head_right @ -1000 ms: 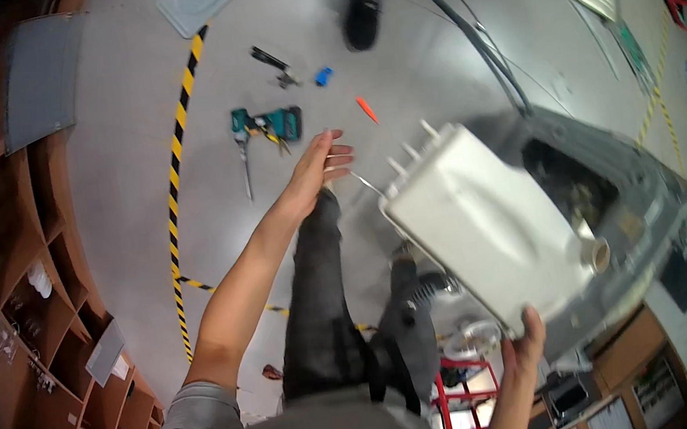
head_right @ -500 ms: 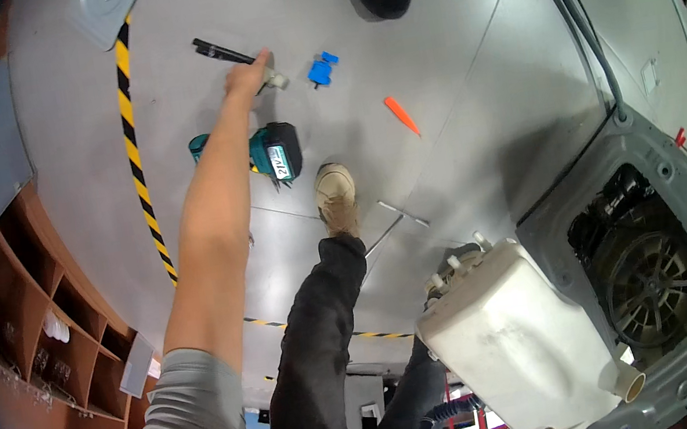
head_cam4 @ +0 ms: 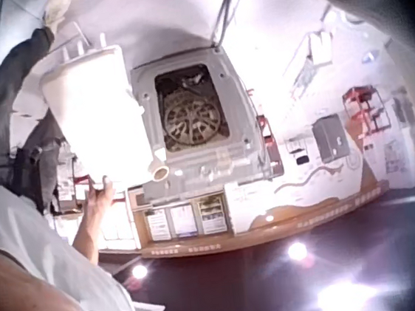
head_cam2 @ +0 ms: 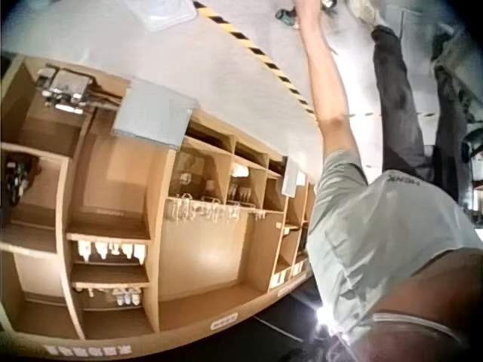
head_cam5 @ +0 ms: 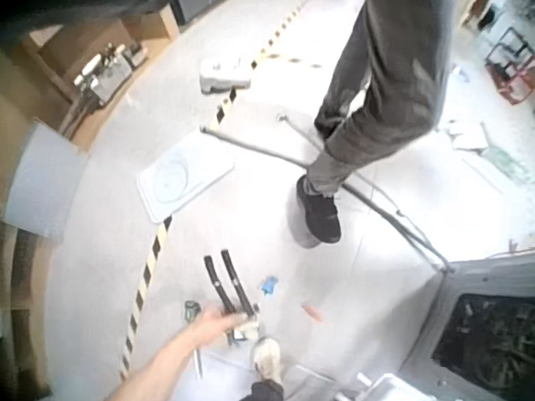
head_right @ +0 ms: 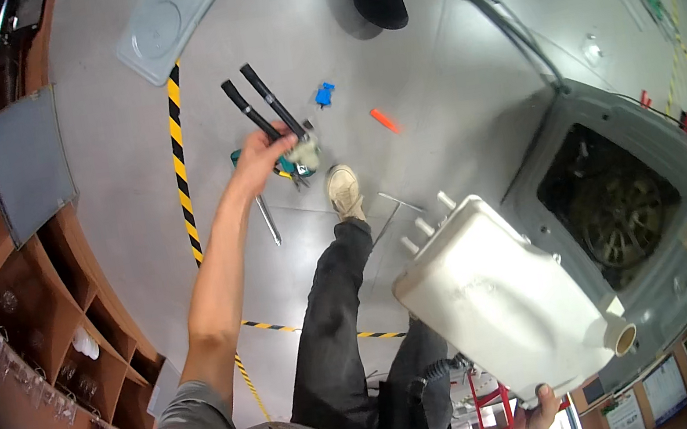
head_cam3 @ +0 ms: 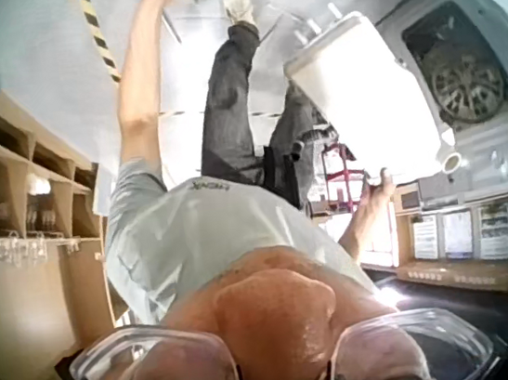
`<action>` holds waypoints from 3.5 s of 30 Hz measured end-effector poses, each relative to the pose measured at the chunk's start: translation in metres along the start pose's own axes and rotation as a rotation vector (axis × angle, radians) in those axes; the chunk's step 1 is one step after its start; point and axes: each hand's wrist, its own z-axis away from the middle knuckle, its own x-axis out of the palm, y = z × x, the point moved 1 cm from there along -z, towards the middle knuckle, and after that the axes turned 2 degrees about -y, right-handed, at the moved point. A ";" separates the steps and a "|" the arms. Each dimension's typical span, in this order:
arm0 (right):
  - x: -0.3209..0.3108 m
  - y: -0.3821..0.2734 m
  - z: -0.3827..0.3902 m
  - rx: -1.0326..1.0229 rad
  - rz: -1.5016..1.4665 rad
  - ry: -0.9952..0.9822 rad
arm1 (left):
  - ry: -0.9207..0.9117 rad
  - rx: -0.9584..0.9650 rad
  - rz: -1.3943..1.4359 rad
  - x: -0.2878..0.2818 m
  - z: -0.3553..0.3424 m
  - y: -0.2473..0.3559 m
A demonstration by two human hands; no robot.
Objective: The person assembles internal components of a washing machine by hand and with pliers, including attaching a white plastic housing, connecting a black rubber hose, and securing the hose with a metal clamp.
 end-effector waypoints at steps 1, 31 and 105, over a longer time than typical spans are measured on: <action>-0.022 -0.004 0.004 0.018 -0.066 -0.006 | -0.091 0.036 0.025 0.016 0.029 0.021; -0.566 0.118 0.082 -0.159 -1.221 0.170 | -0.611 0.644 -1.135 0.569 0.522 0.232; -0.542 -0.275 -0.453 -0.441 -0.264 -0.453 | -0.263 -0.306 0.385 0.716 0.412 0.128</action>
